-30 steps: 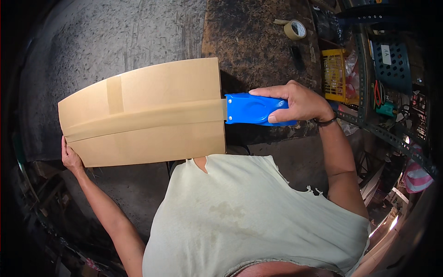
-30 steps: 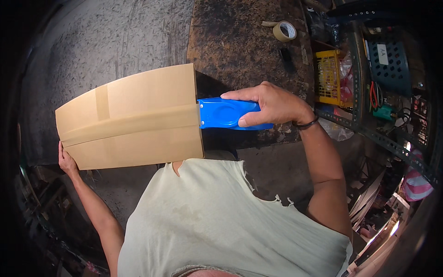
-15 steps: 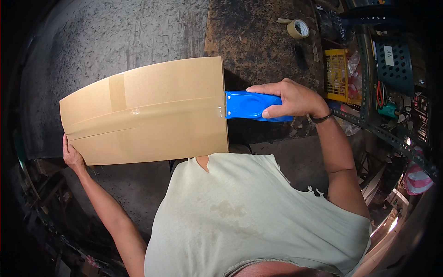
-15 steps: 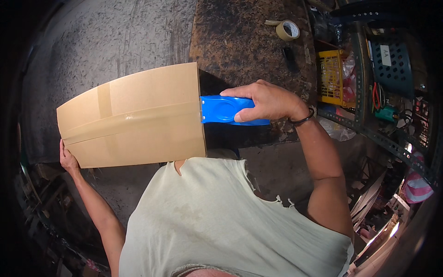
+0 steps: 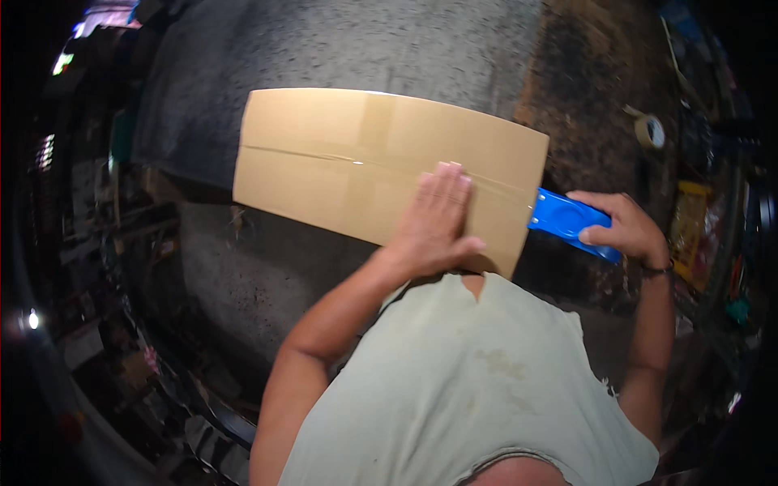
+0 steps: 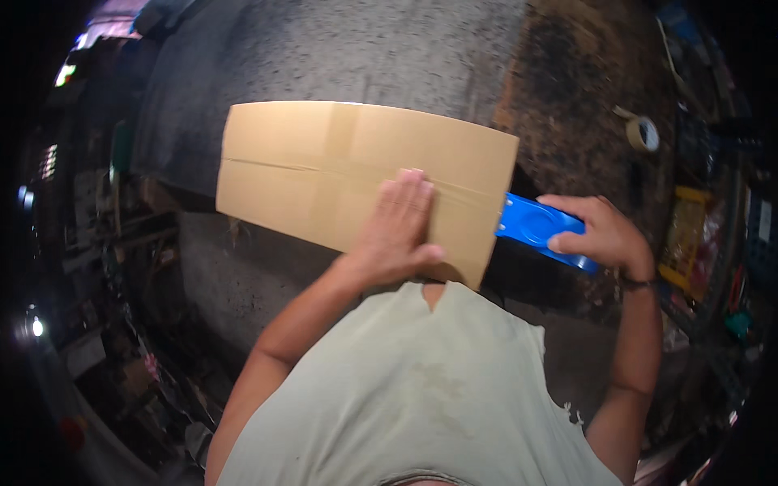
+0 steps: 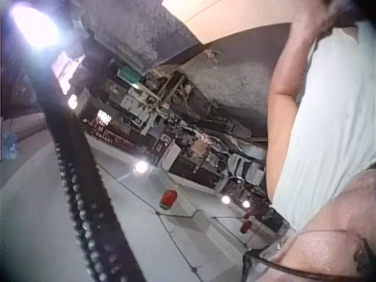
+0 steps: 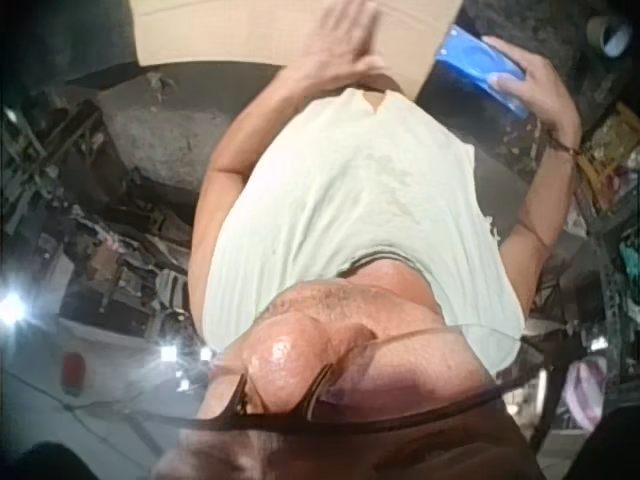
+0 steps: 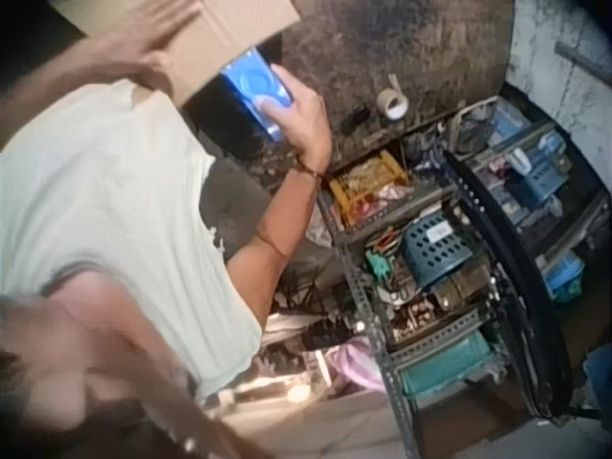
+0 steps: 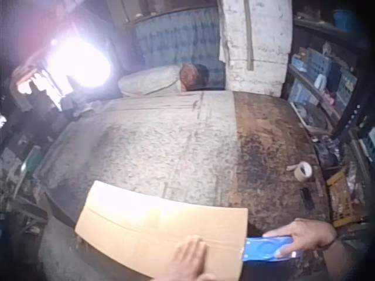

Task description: Assembling a flat cardboard sheet into a box and securing it with packing tape.

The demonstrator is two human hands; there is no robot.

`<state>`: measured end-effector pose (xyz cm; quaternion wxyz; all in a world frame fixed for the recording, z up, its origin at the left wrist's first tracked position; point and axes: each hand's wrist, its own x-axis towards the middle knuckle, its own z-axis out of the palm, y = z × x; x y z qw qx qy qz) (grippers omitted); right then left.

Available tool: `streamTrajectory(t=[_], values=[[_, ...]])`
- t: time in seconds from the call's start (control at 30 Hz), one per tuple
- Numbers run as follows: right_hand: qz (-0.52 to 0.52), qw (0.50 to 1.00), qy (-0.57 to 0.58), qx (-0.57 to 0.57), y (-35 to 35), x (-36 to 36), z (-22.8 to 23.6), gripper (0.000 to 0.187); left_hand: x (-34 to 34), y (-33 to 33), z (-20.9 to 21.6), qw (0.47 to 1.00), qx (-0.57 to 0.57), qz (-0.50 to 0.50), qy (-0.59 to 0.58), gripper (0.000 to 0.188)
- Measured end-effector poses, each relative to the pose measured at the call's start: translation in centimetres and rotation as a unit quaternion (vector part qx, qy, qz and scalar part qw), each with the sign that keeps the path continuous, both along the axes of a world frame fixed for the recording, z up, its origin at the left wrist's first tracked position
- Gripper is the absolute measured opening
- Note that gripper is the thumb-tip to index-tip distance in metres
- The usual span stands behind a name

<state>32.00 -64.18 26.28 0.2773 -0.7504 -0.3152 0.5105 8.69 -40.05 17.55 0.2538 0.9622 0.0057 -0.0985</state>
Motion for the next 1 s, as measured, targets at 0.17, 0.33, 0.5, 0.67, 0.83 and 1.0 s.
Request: streamTrajectory(t=[0.17,0.33,0.5,0.67,0.83,1.0], values=[[-0.025,0.999,0.004,-0.031,-0.1,-0.5,0.1,0.069,-2.0,12.9,-1.7,0.965,0.082,0.191,-0.157,0.010],[-0.043,0.999,0.014,-0.021,0.2,-0.6,0.0,0.071,-6.9,25.1,-1.2,0.881,0.245,0.347,-0.208,0.012],[-0.050,0.998,0.014,-0.044,-0.1,-0.6,-0.1,0.073,-3.5,18.4,-3.3,0.950,0.109,0.221,-0.194,0.009],[-0.059,0.996,0.004,-0.068,1.3,-1.2,1.1,0.074,-7.4,30.1,-2.0,0.887,0.227,0.355,-0.187,0.013],[-0.073,0.993,0.000,-0.091,0.7,-1.3,0.6,0.082,-2.9,20.0,-3.4,0.938,0.082,0.204,-0.266,0.005],[-0.084,0.989,-0.012,-0.120,2.3,-1.9,1.9,0.078,-7.4,30.5,-0.8,0.868,0.230,0.360,-0.253,0.006]])
